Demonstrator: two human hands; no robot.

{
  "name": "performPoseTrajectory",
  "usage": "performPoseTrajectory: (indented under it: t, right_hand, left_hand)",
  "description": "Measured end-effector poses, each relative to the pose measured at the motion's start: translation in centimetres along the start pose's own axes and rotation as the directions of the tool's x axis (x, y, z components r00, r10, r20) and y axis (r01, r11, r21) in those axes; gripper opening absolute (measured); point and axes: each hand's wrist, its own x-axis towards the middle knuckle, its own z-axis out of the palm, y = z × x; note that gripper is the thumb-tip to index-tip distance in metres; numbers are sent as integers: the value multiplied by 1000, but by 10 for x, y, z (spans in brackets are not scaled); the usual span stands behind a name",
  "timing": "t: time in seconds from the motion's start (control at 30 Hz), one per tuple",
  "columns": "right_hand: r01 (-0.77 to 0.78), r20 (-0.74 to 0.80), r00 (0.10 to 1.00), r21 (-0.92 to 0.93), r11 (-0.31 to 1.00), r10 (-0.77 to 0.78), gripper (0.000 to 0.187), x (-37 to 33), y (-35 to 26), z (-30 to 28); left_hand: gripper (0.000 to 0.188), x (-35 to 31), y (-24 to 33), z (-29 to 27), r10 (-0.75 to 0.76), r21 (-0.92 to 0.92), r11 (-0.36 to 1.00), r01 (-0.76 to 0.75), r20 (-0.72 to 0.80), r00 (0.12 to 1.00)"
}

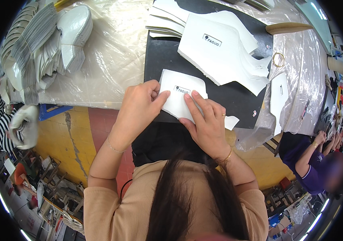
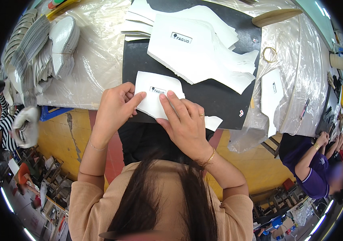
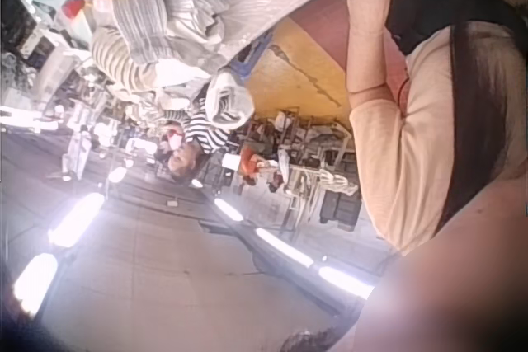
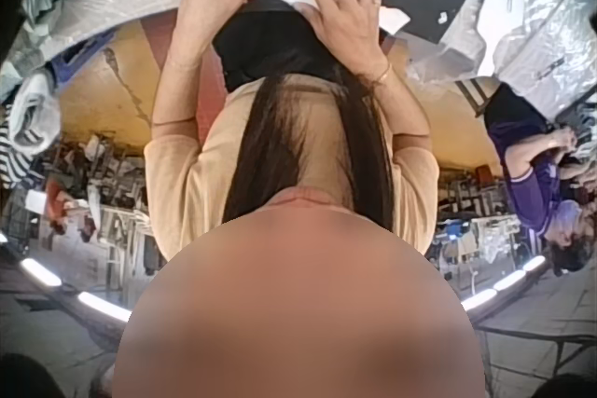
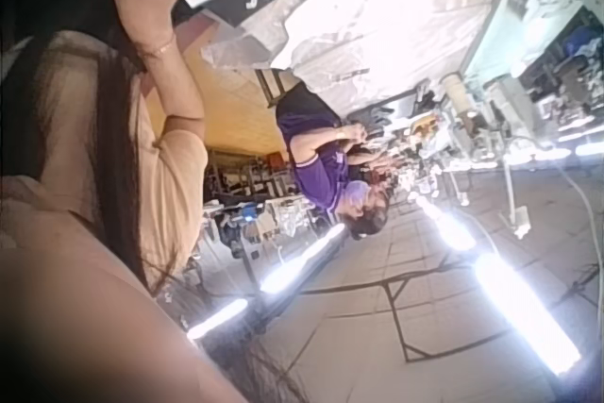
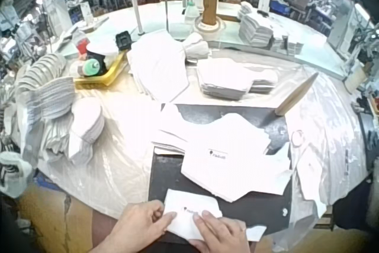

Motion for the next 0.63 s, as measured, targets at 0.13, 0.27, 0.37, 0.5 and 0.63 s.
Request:
performPoseTrajectory:
  t: [0.13, 0.27, 0.37, 0.5, 0.63]
  right_hand:
    - [6, -3, 1000, -15, 1000, -6, 66, -1, 0, 1]
    - [10, -6, 1000, -24, 1000, -10, 67, -1, 0, 2]
    - [13, -10, 1000, -26, 1000, -13, 66, -1, 0, 2]
    - [19, -12, 1000, -27, 999, -19, 65, -2, 1, 2]
    - [30, 15, 999, -26, 999, -30, 64, -6, 1, 0]
  left_hand:
    - [29, 0, 0, 0, 11, 19, 1000, -11, -1, 1000]
    - [30, 0, 3, 1, -2, -6, 1000, 2, -16, 1000]
    - [31, 1, 3, 0, 2, 11, 1000, -2, -11, 1000]
    - [32, 1, 3, 2, 16, 44, 999, -14, -26, 1000]
    - [30, 1, 2, 3, 5, 43, 999, -4, -31, 1000]
